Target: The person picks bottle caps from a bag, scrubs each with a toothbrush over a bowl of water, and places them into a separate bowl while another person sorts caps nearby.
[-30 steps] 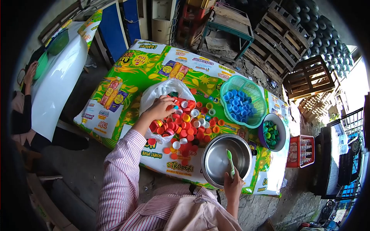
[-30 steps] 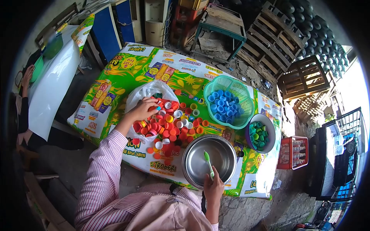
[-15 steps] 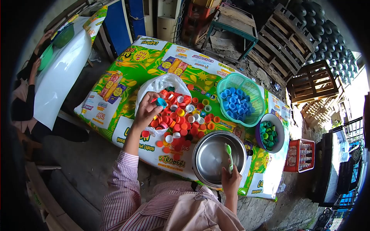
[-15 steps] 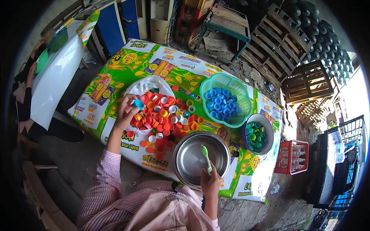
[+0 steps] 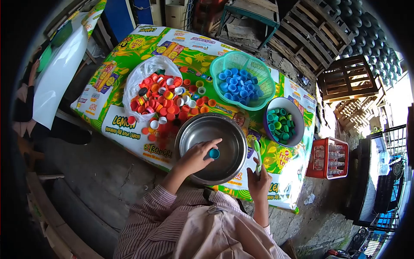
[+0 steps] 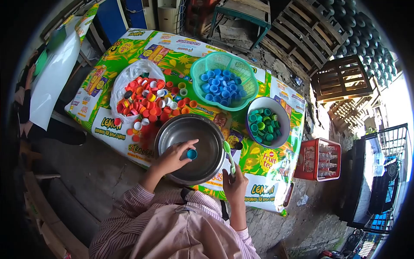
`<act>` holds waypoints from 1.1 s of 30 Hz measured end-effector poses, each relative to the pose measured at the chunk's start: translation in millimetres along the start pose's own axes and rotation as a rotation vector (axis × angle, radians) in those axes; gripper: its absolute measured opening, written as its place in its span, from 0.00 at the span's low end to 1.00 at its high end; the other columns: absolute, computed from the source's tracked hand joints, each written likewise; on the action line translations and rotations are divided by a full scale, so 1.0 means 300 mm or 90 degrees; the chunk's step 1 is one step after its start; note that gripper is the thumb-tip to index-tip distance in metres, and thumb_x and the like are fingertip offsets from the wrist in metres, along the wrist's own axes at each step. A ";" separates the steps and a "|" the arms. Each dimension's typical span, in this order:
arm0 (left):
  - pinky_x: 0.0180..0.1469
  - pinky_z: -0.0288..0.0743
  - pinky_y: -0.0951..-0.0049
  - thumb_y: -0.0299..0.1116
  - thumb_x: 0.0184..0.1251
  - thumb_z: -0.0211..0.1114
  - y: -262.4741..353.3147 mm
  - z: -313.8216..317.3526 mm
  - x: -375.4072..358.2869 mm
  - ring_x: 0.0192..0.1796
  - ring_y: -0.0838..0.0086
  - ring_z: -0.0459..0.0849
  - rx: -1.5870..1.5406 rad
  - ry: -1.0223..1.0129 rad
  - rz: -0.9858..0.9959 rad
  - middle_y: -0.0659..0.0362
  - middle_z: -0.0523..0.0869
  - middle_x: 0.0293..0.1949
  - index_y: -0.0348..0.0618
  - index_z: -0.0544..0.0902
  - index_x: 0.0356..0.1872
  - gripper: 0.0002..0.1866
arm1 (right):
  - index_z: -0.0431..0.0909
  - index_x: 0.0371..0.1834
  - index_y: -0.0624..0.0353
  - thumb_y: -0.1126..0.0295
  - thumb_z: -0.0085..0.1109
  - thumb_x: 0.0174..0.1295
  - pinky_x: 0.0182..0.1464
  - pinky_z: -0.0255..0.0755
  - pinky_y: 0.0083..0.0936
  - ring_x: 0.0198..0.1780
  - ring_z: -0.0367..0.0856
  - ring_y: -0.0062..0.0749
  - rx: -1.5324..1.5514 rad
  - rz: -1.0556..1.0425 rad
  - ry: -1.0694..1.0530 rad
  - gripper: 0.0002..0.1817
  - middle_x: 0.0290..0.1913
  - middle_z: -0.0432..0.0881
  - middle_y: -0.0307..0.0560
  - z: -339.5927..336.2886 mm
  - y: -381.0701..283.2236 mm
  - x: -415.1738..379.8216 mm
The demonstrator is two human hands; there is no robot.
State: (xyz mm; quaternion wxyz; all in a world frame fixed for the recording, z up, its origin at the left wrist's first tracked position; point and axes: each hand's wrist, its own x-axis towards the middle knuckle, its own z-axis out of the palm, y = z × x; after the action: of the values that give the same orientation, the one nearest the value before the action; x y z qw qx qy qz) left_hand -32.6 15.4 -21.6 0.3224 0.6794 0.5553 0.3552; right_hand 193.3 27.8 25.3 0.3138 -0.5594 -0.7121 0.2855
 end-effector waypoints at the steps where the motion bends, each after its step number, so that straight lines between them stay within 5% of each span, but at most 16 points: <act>1: 0.48 0.71 0.63 0.20 0.46 0.64 -0.002 0.033 0.003 0.46 0.58 0.78 0.012 -0.008 -0.017 0.55 0.80 0.42 0.48 0.61 0.62 0.38 | 0.74 0.49 0.60 0.77 0.60 0.51 0.18 0.46 0.17 0.15 0.52 0.13 0.006 -0.004 -0.002 0.19 0.11 0.56 0.32 -0.008 0.014 -0.007; 15: 0.50 0.69 0.62 0.22 0.45 0.65 -0.087 0.148 0.028 0.40 0.60 0.79 0.146 -0.049 -0.060 0.56 0.82 0.39 0.51 0.56 0.65 0.42 | 0.74 0.48 0.61 0.76 0.60 0.52 0.18 0.47 0.17 0.13 0.52 0.13 0.050 0.012 0.029 0.18 0.10 0.56 0.32 -0.080 0.083 -0.096; 21: 0.44 0.71 0.62 0.25 0.50 0.63 -0.070 0.140 0.036 0.38 0.57 0.79 0.133 0.013 -0.008 0.53 0.81 0.39 0.42 0.73 0.45 0.18 | 0.73 0.49 0.62 0.76 0.61 0.51 0.17 0.50 0.18 0.13 0.55 0.15 0.042 0.043 0.023 0.19 0.11 0.60 0.36 -0.095 0.104 -0.127; 24: 0.37 0.73 0.66 0.29 0.58 0.60 -0.055 0.135 0.038 0.37 0.63 0.81 0.048 0.025 -0.119 0.54 0.82 0.37 0.39 0.74 0.34 0.07 | 0.70 0.51 0.63 0.75 0.59 0.53 0.17 0.54 0.20 0.13 0.60 0.19 0.025 0.047 0.002 0.20 0.13 0.66 0.41 -0.094 0.096 -0.123; 27: 0.41 0.77 0.77 0.35 0.66 0.54 -0.063 0.137 0.035 0.45 0.73 0.81 -0.445 0.045 -0.276 0.58 0.81 0.37 0.37 0.75 0.37 0.10 | 0.66 0.56 0.62 0.74 0.53 0.58 0.19 0.58 0.26 0.14 0.65 0.30 0.039 0.053 -0.017 0.21 0.15 0.69 0.46 -0.065 0.096 -0.108; 28: 0.41 0.77 0.77 0.35 0.66 0.54 -0.049 0.133 0.031 0.45 0.73 0.81 -0.443 0.045 -0.274 0.58 0.81 0.37 0.37 0.75 0.37 0.10 | 0.64 0.58 0.61 0.73 0.50 0.60 0.21 0.60 0.29 0.15 0.68 0.37 0.061 0.057 -0.024 0.21 0.16 0.71 0.49 -0.056 0.093 -0.098; 29: 0.44 0.77 0.77 0.36 0.66 0.54 -0.031 0.129 0.027 0.46 0.71 0.81 -0.664 0.067 -0.340 0.57 0.81 0.39 0.38 0.75 0.38 0.10 | 0.60 0.62 0.59 0.74 0.43 0.63 0.26 0.65 0.35 0.22 0.74 0.49 0.055 0.117 -0.109 0.23 0.22 0.75 0.55 -0.058 0.084 -0.091; 30: 0.47 0.77 0.76 0.36 0.66 0.54 -0.012 0.121 0.024 0.48 0.69 0.80 -0.885 0.087 -0.404 0.57 0.81 0.41 0.39 0.76 0.39 0.11 | 0.60 0.62 0.59 0.74 0.43 0.63 0.26 0.65 0.35 0.22 0.74 0.49 0.058 0.115 -0.106 0.23 0.22 0.75 0.55 -0.046 0.085 -0.090; 33: 0.52 0.75 0.73 0.36 0.67 0.53 -0.002 0.126 0.011 0.52 0.68 0.78 -1.005 0.073 -0.386 0.55 0.79 0.46 0.41 0.74 0.44 0.12 | 0.56 0.65 0.54 0.77 0.44 0.60 0.33 0.70 0.38 0.29 0.78 0.52 0.052 -0.093 -0.087 0.27 0.34 0.78 0.58 0.004 0.079 -0.094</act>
State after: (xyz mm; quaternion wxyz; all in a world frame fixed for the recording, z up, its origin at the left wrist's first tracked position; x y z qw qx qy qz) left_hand -0.8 17.2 -42.2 0.7550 0.0576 0.3182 0.5705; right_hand 212.0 5.2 2.8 0.3071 -0.4717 -0.7585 0.3285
